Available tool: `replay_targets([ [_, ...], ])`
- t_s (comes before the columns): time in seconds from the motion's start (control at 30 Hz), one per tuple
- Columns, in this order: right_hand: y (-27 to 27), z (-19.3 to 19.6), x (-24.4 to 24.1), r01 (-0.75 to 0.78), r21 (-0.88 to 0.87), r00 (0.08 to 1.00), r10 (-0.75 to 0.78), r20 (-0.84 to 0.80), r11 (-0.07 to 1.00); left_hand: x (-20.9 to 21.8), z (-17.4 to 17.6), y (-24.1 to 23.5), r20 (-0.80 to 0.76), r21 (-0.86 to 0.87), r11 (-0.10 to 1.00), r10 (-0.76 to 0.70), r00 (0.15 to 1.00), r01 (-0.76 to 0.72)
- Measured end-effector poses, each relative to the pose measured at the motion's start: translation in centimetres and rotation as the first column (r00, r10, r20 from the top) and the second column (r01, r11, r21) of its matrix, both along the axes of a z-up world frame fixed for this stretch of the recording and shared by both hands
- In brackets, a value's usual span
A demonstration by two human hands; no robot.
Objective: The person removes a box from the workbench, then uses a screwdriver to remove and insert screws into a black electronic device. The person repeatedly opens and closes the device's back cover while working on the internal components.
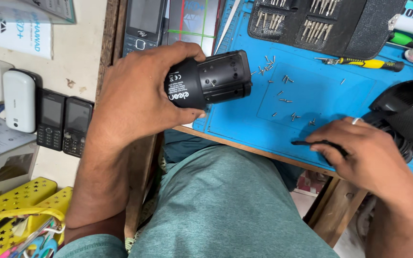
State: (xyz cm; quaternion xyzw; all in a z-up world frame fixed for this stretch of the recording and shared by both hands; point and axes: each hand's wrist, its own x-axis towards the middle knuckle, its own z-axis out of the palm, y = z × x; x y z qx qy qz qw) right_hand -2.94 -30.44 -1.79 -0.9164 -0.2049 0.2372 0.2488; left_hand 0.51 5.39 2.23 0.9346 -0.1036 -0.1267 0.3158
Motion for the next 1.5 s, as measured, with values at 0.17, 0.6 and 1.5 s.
replay_targets([
  [0.17,0.1,-1.8,0.7,-0.077,-0.012,0.994,0.078,0.08,0.997,0.0,-0.2,-0.5,-0.026,-0.051,0.998,-0.034,0.999,0.033],
  [0.6,1.2,-1.7,3.8,0.065,0.073,0.991,-0.073,0.11,0.995,-1.8,0.2,0.2,-0.083,-0.01,0.999,0.03,0.996,-0.031],
  [1.5,-0.5,-2.9,0.5,0.352,0.191,0.899,-0.388,0.204,0.916,-4.3,-0.9,-4.0,-0.198,-0.073,0.979,-0.203,0.959,0.192],
])
